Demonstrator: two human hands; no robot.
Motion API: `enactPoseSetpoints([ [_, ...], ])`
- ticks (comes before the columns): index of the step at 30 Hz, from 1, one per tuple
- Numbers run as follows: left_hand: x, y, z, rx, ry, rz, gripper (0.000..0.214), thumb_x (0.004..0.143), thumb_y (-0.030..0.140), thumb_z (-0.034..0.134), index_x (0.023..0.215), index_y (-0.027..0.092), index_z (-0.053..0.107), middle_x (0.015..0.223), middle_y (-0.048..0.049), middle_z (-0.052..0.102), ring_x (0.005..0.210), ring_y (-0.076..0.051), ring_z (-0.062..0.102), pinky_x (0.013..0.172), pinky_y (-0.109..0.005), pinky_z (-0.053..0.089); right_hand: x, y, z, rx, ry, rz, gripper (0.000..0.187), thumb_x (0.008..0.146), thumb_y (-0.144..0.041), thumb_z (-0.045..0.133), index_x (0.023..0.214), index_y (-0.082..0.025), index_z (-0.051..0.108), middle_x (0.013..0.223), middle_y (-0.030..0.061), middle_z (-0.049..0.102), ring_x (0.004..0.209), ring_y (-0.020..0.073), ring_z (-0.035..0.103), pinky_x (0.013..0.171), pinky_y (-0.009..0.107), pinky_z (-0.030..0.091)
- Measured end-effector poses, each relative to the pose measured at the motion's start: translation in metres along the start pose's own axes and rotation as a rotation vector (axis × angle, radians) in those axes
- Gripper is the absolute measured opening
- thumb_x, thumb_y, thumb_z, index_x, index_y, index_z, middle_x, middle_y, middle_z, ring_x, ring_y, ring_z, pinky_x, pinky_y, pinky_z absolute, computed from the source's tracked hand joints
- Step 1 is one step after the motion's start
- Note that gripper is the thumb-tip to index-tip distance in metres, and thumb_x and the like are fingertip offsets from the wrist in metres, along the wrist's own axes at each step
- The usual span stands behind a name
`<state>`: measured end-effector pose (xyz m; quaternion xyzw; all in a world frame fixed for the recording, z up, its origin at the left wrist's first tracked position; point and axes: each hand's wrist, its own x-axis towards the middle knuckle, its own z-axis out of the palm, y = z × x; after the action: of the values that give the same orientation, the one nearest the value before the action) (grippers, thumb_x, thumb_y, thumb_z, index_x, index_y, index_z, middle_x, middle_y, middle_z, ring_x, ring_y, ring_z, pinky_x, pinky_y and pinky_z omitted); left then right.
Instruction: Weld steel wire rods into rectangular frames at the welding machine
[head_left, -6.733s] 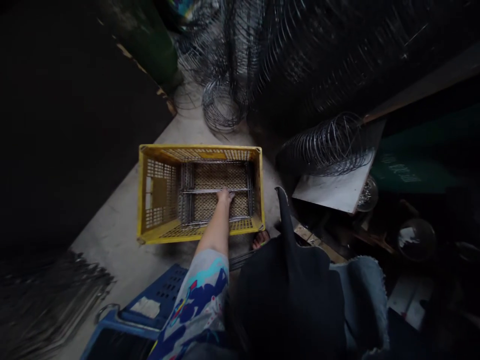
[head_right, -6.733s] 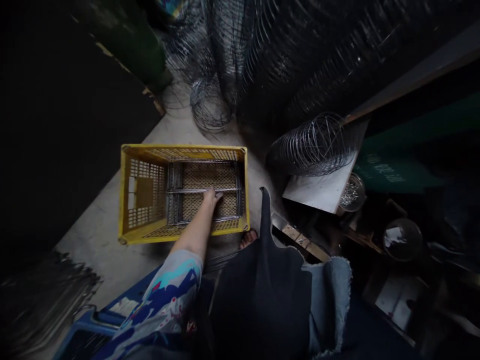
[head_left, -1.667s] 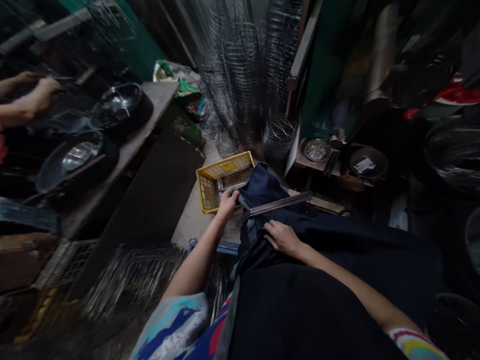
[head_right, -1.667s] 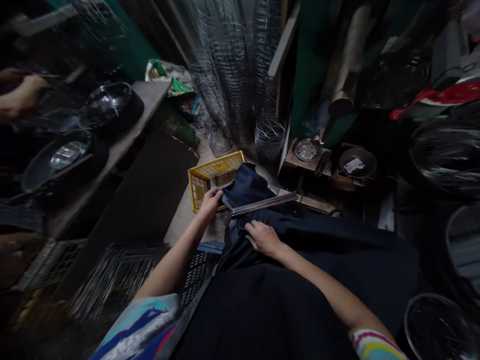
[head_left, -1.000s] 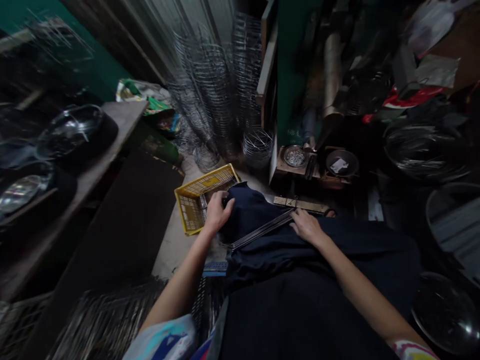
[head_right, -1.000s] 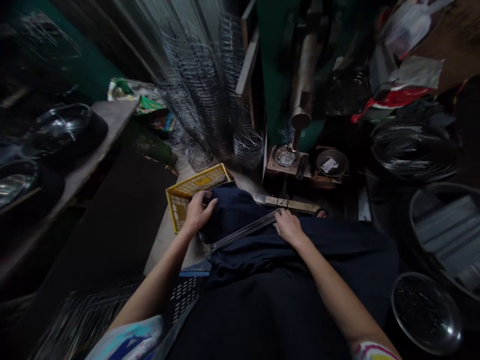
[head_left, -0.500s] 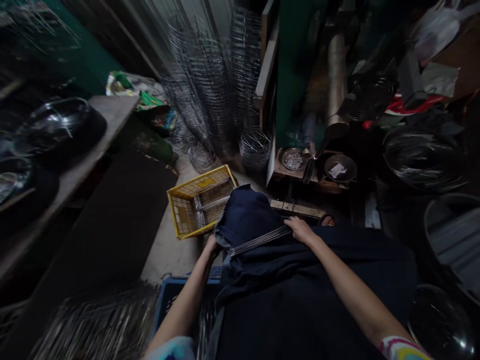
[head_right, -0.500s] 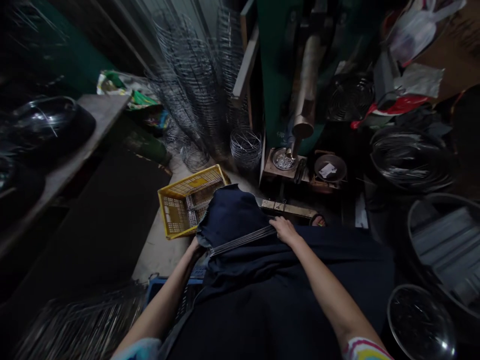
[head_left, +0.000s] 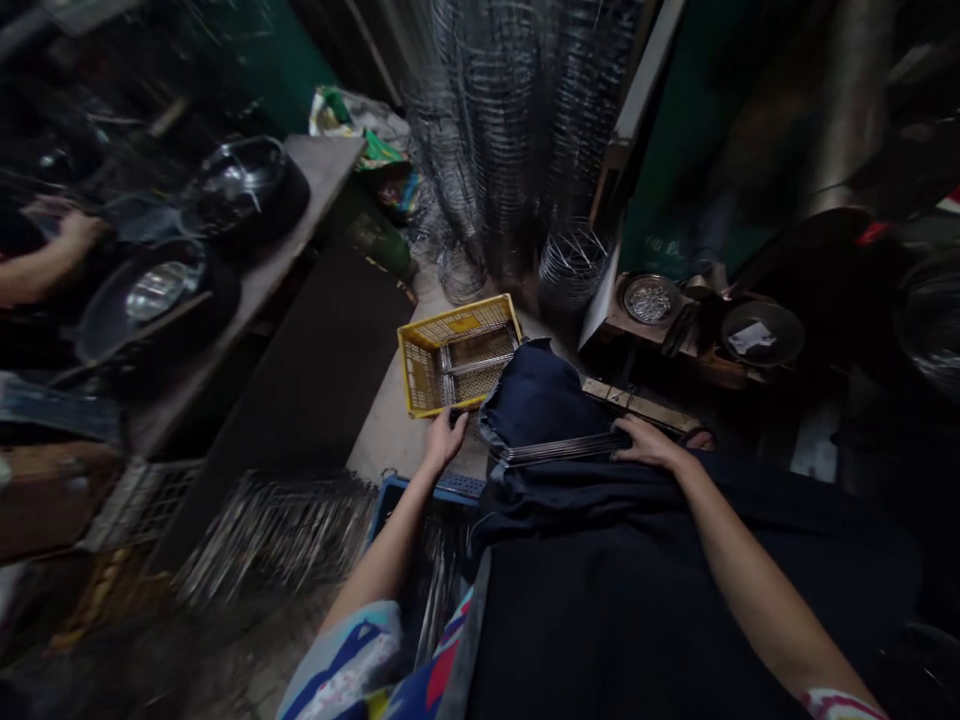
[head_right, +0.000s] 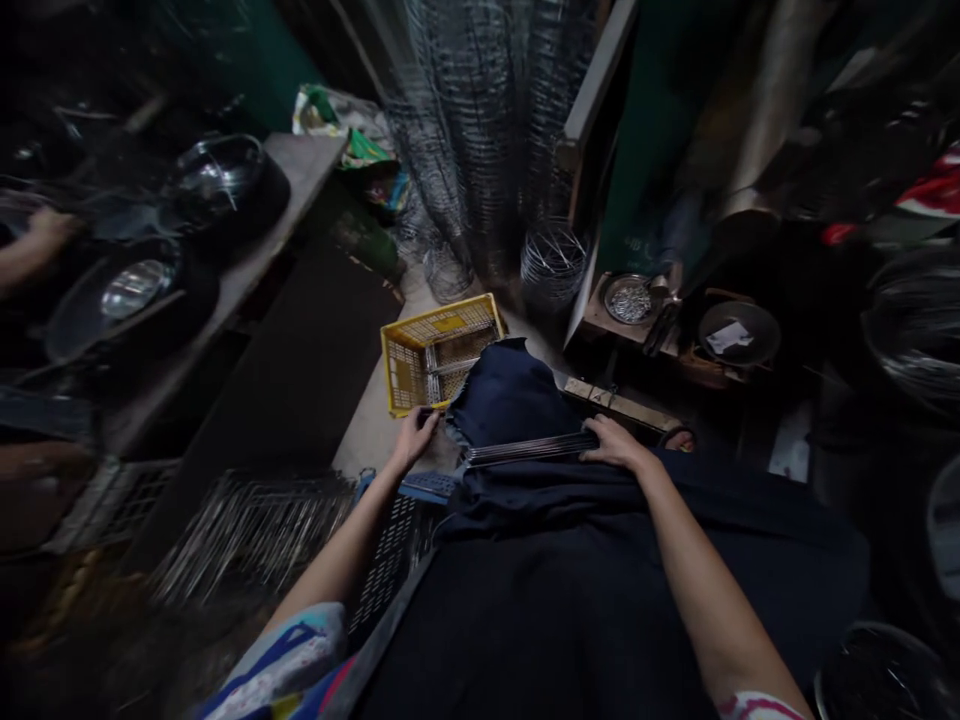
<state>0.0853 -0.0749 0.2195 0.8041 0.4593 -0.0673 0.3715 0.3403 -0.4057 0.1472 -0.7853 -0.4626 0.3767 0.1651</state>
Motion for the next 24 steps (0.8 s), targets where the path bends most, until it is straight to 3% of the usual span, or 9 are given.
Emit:
enactPoseSetpoints([
  [3,-0.023,0.017,-0.022,-0.060,0.060,0.190,0.035,0.090,0.046,0.046,0.094,0.015,0.062,0.093,-0.0083,0.067,0.093,-0.021,0.061,0.085,-0.030,0.047,0.002,0.002,-0.010,0.241,-0.052,-0.108,0.038,0.082,-0.049,0.062,0.109,-0.021,0.064,0.109,0.0066,0.064,0.101,0.0235,0.058,0.091,0.033,0.043],
  [7,-0.040,0.051,-0.025,-0.030,-0.209,0.672,0.028,0.092,0.040,0.052,0.089,0.017,0.068,0.090,-0.0072,0.068,0.086,-0.019,0.062,0.082,-0.029,0.046,0.009,-0.004,-0.015,0.236,0.044,-0.076,0.032,0.089,-0.045,0.049,0.092,-0.019,0.068,0.094,0.0068,0.070,0.092,0.0241,0.062,0.086,0.035,0.045],
  [9,-0.039,0.062,-0.016,0.096,-0.293,0.800,0.026,0.093,0.036,0.051,0.089,0.017,0.069,0.089,-0.0077,0.068,0.085,-0.019,0.062,0.080,-0.029,0.045,0.012,-0.011,-0.018,0.183,0.177,-0.067,0.029,0.089,-0.040,0.048,0.088,-0.019,0.068,0.090,0.0070,0.069,0.088,0.0236,0.063,0.083,0.034,0.045],
  [13,-0.032,0.067,-0.005,0.217,-0.319,0.826,0.023,0.090,0.036,0.055,0.090,0.016,0.066,0.089,-0.0073,0.065,0.082,-0.018,0.059,0.076,-0.029,0.044,0.010,-0.034,-0.038,0.117,0.425,-0.094,0.022,0.090,-0.034,0.050,0.090,-0.021,0.067,0.090,0.0058,0.068,0.082,0.0202,0.061,0.075,0.029,0.044],
  [17,-0.011,0.080,-0.017,0.138,-0.270,0.721,0.029,0.093,0.039,0.046,0.081,0.016,0.059,0.074,-0.0020,0.060,0.069,-0.015,0.054,0.065,-0.026,0.041,0.012,-0.061,-0.073,0.033,0.582,-0.129,0.022,0.094,-0.032,0.048,0.086,-0.021,0.065,0.088,0.0047,0.065,0.081,0.0187,0.059,0.073,0.028,0.042],
  [21,0.033,0.131,-0.028,0.259,-0.330,0.749,0.040,0.096,0.045,0.036,0.081,0.015,0.059,0.073,-0.0011,0.059,0.067,-0.015,0.054,0.062,-0.024,0.041,0.013,-0.070,-0.105,0.056,0.800,-0.107,0.019,0.093,-0.031,0.049,0.094,-0.019,0.064,0.097,0.0087,0.064,0.095,0.0223,0.058,0.087,0.033,0.043],
  [24,0.063,0.186,-0.010,0.459,-0.308,0.812,0.037,0.094,0.038,0.041,0.078,0.015,0.064,0.073,-0.0044,0.064,0.072,-0.018,0.059,0.069,-0.026,0.044,-0.013,-0.061,-0.116,0.073,0.872,-0.044,0.024,0.091,-0.034,0.051,0.104,-0.018,0.063,0.107,0.0118,0.063,0.102,0.0254,0.058,0.093,0.036,0.043],
])
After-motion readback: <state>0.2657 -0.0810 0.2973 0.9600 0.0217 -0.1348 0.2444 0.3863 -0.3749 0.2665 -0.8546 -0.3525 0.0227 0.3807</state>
